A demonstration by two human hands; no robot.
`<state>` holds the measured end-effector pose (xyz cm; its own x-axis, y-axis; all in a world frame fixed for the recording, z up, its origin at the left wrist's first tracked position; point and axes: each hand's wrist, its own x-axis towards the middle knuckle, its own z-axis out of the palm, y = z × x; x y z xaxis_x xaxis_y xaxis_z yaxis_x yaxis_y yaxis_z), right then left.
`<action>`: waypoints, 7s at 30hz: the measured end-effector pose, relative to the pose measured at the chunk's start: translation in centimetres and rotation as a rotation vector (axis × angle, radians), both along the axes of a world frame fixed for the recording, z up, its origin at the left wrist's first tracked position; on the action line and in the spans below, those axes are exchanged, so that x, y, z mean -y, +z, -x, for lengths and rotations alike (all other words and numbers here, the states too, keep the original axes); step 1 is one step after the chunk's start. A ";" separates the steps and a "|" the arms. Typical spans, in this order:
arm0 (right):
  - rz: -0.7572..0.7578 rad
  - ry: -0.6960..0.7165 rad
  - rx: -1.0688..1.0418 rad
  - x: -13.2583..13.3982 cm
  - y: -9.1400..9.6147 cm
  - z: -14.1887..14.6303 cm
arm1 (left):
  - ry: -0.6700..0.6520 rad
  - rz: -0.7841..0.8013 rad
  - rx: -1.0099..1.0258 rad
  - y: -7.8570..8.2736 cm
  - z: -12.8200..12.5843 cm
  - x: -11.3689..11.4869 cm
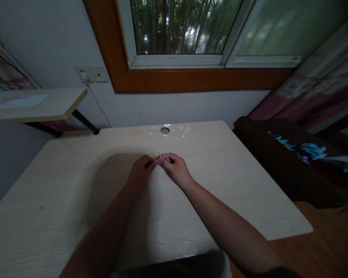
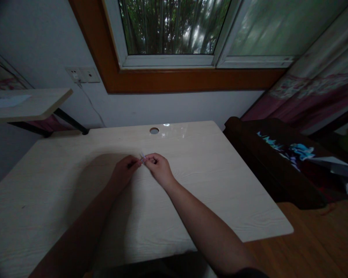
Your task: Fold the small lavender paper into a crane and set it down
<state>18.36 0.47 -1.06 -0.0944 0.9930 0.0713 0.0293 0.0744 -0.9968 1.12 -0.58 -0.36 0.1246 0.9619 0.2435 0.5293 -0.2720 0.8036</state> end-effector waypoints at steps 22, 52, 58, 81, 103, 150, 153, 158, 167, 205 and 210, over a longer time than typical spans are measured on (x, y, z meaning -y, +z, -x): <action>0.038 -0.071 -0.074 -0.6 -0.3 -0.4 | 0.027 0.034 0.017 0.1 0.1 0.1; -0.122 0.036 0.157 0.4 0.1 -0.1 | 0.028 -0.095 0.064 0.1 -0.2 0.3; -0.098 0.051 0.121 0.4 0.2 -0.1 | -0.007 -0.090 0.064 0.1 -0.2 0.5; -0.158 0.024 0.183 0.4 0.3 0.0 | -0.034 -0.248 -0.068 -0.1 -0.2 0.5; -0.129 0.078 0.096 0.2 0.4 -0.2 | -0.059 -0.129 0.058 0.9 -0.2 0.6; -0.209 0.003 0.203 0.5 0.5 0.0 | -0.053 -0.185 -0.028 -0.2 -0.1 0.3; -0.204 0.019 0.207 0.4 0.4 -0.1 | -0.068 -0.175 -0.018 -0.3 -0.1 0.2; -0.164 0.055 0.174 0.1 0.0 -0.3 | -0.078 -0.145 -0.002 -0.1 0.0 0.4; -0.194 0.153 0.164 -0.3 0.0 -0.8 | -0.091 -0.147 0.033 0.0 0.0 0.3; -0.134 -0.009 0.111 0.2 -0.1 0.0 | -0.051 -0.171 0.004 -0.5 0.1 0.0; -0.151 -0.005 0.116 0.2 -0.1 -0.1 | -0.031 -0.182 0.018 -0.4 0.0 0.1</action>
<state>18.46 0.26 -1.18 -0.1060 0.9722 0.2087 0.1437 0.2227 -0.9642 1.09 -0.64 -0.80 0.1480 0.8973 0.4159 0.5042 -0.4302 0.7488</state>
